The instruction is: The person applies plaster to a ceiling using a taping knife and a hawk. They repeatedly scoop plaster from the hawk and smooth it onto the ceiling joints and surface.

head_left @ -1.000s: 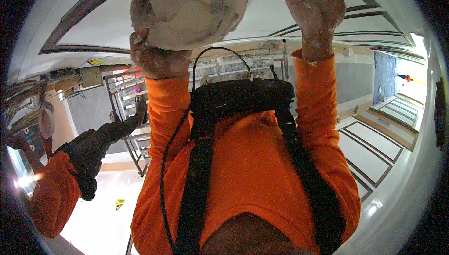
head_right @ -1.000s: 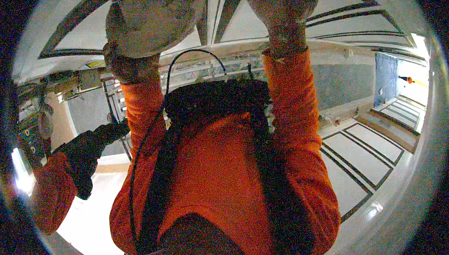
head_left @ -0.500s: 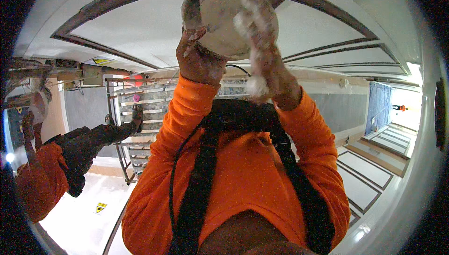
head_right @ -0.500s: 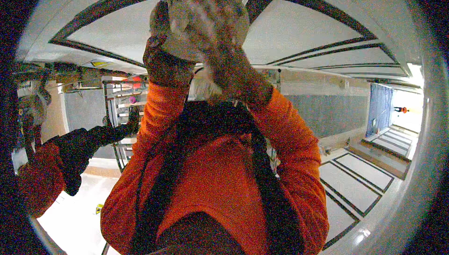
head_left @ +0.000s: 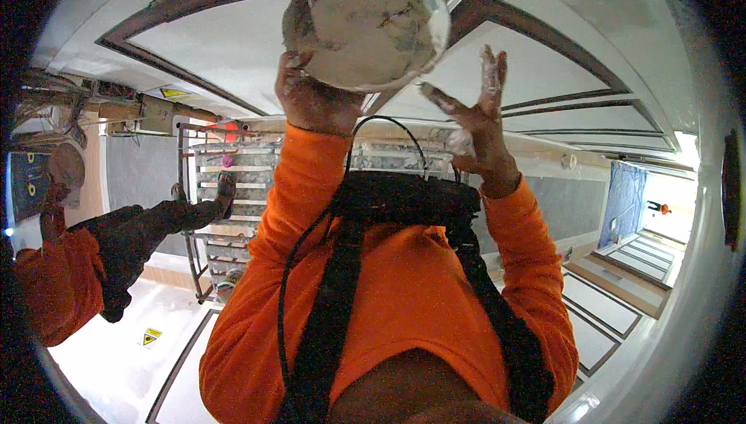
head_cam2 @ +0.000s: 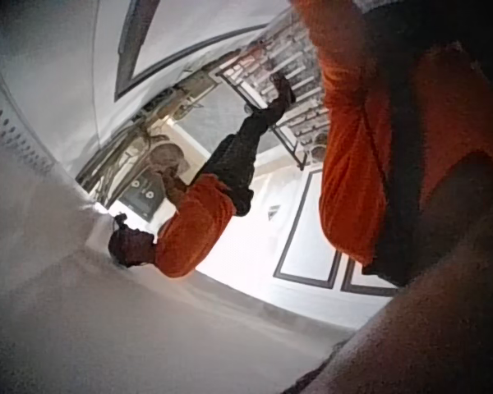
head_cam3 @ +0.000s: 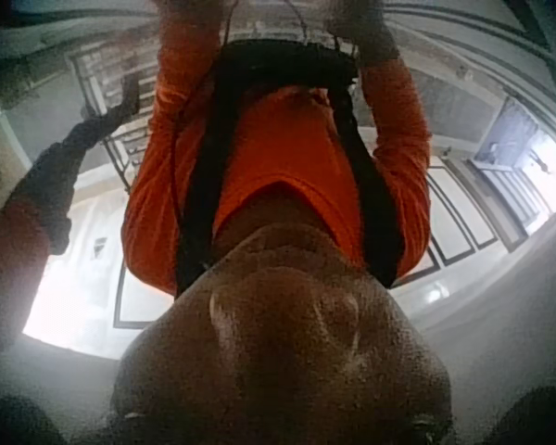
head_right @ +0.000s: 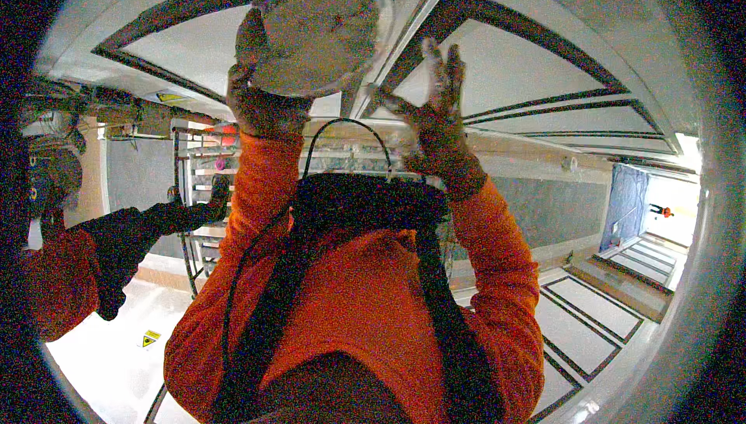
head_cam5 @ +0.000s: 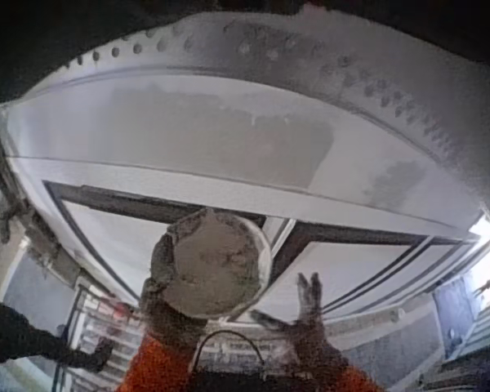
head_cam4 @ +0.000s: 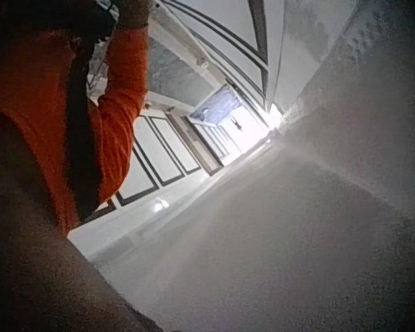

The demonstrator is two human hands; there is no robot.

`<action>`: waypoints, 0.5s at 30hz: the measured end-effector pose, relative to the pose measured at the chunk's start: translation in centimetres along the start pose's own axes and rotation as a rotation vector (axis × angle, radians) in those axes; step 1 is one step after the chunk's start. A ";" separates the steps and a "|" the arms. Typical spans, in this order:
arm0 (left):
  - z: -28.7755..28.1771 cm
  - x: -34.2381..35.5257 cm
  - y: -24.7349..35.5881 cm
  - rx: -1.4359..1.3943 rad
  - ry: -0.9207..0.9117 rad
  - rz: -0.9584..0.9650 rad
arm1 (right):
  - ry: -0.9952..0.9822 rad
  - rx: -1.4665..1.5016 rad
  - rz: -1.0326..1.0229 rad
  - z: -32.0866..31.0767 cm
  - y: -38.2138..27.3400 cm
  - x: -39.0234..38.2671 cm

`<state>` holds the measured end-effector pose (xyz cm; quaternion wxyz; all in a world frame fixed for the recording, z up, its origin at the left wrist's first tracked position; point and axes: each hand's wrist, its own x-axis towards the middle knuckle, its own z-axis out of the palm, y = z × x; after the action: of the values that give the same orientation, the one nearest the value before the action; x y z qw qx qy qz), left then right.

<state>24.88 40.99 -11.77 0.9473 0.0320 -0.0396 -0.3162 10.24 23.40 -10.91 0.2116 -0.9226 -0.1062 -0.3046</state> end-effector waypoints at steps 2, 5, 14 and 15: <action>0.2 0.0 0.1 0.069 0.037 0.046 | 0.150 0.568 0.340 -0.7 -0.5 -0.2; 0.2 0.0 0.0 0.070 0.009 -0.005 | 0.236 1.357 0.712 -3.0 -1.0 0.2; 0.8 -0.7 -1.3 0.096 0.135 -0.159 | -0.350 0.642 0.585 -3.3 -0.7 0.3; 0.8 -0.7 -1.3 0.091 0.026 -0.102 | -0.454 0.058 0.337 -3.3 -0.8 0.1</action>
<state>23.46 40.40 -11.11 0.9279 0.0811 -0.0401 -0.3617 8.30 22.59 -8.20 0.2564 -0.9654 -0.0046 -0.0478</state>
